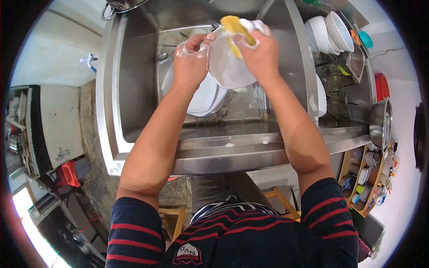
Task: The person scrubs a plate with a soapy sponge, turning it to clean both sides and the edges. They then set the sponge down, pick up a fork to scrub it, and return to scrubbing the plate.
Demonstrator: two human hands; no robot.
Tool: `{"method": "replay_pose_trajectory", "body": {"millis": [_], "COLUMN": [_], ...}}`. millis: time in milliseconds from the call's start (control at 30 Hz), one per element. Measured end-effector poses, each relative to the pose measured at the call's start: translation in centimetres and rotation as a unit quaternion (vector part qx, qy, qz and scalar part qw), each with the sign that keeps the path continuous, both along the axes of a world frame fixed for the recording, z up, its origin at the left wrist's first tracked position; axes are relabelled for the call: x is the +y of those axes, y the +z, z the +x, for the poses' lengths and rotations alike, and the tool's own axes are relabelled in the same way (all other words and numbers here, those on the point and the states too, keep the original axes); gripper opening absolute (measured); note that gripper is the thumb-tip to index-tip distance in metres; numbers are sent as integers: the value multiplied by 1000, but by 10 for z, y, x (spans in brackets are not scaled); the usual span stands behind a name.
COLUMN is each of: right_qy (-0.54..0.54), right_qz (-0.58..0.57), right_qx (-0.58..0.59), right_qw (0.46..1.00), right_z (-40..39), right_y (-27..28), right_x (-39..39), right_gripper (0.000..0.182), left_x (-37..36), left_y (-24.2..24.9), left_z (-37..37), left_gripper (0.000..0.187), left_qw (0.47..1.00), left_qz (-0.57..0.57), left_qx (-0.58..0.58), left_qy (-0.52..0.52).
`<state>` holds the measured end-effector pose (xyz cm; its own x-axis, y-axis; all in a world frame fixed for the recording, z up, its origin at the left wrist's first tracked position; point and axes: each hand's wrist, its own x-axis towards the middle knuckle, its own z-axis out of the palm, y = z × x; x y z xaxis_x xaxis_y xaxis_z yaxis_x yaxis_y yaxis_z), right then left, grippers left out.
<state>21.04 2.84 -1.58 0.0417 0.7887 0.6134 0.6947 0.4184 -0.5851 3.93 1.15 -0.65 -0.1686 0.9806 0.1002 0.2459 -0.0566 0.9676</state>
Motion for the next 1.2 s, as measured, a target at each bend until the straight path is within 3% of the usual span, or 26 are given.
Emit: {"method": "replay_pose_trajectory", "body": {"millis": [67, 133, 267, 333, 367, 533, 667, 733, 800, 867, 900, 967, 1000, 1100, 1200], "right_qy": [31, 94, 133, 158, 191, 331, 318, 170, 119, 84, 84, 181, 180, 151, 24], "right_qz": [54, -14, -26, -45, -66, -114, -157, -206, -203, -88, -89, -55, -57, -10, -19], "right_qx": [-39, 17, -15, -20, -2, 33, -47, -57, -76, -114, -114, -42, -42, -70, -94], "right_qw": [997, 995, 991, 986, 979, 936, 934, 962, 969, 986, 986, 981, 981, 986, 995], "right_z": [-13, -30, -30, -31, -33, -12, 26, 35, 38, 35, 24, 5, 5, 11, 31], "right_y": [4, 23, 20, 19, 21, 20, 23, 23, 13, -7, -4, 0, -2, -7, -6], "right_x": [-5, -23, -27, -33, -37, -29, -15, -11, -3, 3, 0, -8, -6, 4, 11], "right_gripper": [34, 33, 35, 35, 36, 36, 38, 33, 35, 39, 39, 39, 39, 39, 38], "left_x": [2, 0, 5, 15, 15, 20, 16, 21, 20, 17, 15, 14, 13, 12, 13], "left_y": [-5, -3, -2, -17, -9, -13, 1, -5, -4, -4, -6, -10, -13, -14, -8], "left_z": [-1, 0, -11, -17, -16, -27, -28, -34, -33, -31, -29, -26, -25, -23, -26], "left_gripper": [35, 37, 39, 39, 37, 34, 30, 28, 28, 27, 27, 27, 27, 26, 25], "left_qw": [1000, 993, 991, 976, 975, 966, 968, 968, 969, 970, 971, 972, 977, 976, 974], "left_qz": [1, 3, -11, -31, -39, -70, -108, -94, -107, -121, -128, -134, -118, -111, -108], "left_qx": [-5, -115, -131, -212, -200, -234, -202, -232, -222, -212, -200, -187, -166, -166, -181], "left_qy": [-3, 16, 14, 38, 89, 89, 101, 30, 16, 4, -23, -50, -64, -89, -79]}}
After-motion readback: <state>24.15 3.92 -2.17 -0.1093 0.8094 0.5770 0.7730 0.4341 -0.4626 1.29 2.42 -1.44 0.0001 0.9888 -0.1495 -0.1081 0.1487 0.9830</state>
